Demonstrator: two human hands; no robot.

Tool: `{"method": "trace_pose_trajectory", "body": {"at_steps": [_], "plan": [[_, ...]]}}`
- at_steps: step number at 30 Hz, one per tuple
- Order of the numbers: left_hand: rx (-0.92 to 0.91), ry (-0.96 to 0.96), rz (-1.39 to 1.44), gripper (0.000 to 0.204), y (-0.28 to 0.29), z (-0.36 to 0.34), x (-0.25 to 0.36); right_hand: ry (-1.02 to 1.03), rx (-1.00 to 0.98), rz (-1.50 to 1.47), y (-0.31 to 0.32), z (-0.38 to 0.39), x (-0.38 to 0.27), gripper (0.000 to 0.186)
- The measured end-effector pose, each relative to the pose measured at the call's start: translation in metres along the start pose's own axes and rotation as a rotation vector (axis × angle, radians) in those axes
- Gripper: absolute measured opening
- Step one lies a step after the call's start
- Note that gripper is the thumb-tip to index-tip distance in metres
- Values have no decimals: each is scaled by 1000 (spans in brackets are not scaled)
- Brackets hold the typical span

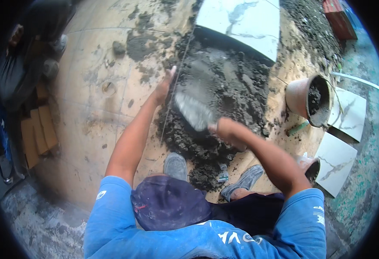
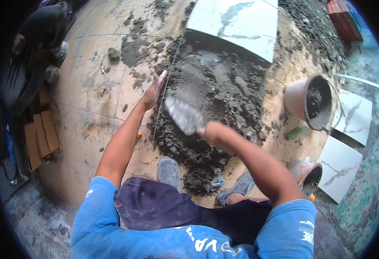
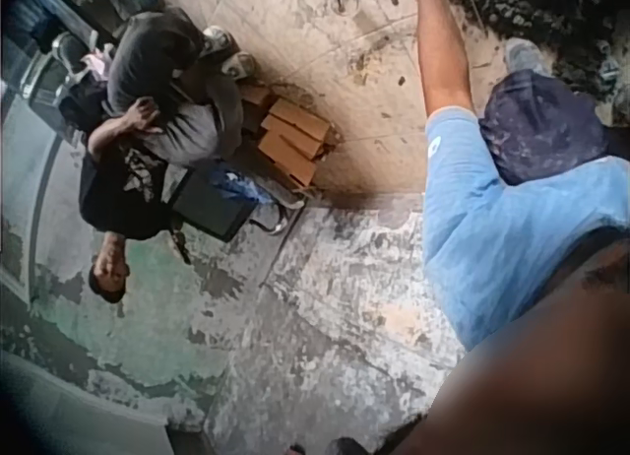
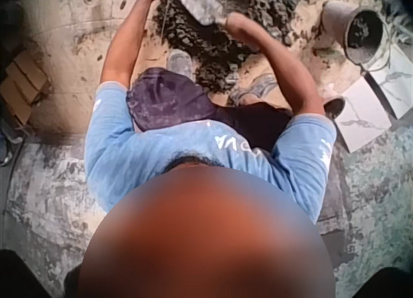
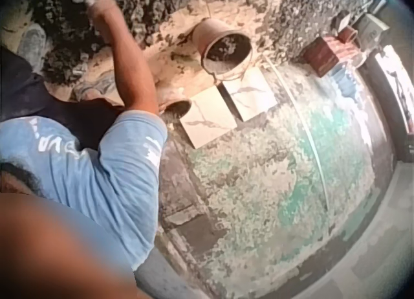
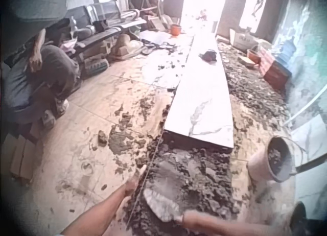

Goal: Spreading and leveling cement mortar on a floor using a trowel.

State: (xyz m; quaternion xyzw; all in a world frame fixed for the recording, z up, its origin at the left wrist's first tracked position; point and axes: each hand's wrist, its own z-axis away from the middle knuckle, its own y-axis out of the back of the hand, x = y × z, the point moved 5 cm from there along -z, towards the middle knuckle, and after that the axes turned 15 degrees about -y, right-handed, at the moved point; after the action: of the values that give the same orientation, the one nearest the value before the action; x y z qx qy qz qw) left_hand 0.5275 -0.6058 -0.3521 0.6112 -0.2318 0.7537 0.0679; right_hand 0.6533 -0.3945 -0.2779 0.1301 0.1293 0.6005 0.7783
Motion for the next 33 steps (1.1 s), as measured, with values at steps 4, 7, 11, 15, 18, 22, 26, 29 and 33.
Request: {"method": "trace_pose_trajectory", "body": {"at_steps": [4,7,11,15,18,22,26,29,33], "plan": [[127,-93,-110,85,25,24,3,8,262,167,-9,61,29,44],[151,-126,-117,81,14,39,8,12,507,238,10,80,94,38],[122,-165,-124,80,-15,62,17,-160,581,240,25,49,167,37],[133,-190,-172,79,-21,52,23,-244,512,169,52,10,149,41],[148,-227,-219,78,-12,47,29,-273,525,64,66,-1,151,47],[143,-272,-262,77,5,51,33,-340,558,-58,90,-25,170,50],[161,-284,-288,75,41,89,46,-249,213,-106,74,-4,166,55],[164,-291,-293,75,39,102,52,-261,-137,-216,-2,21,196,62],[164,-276,-243,75,22,113,62,-175,-160,-248,-77,58,187,62]]}}
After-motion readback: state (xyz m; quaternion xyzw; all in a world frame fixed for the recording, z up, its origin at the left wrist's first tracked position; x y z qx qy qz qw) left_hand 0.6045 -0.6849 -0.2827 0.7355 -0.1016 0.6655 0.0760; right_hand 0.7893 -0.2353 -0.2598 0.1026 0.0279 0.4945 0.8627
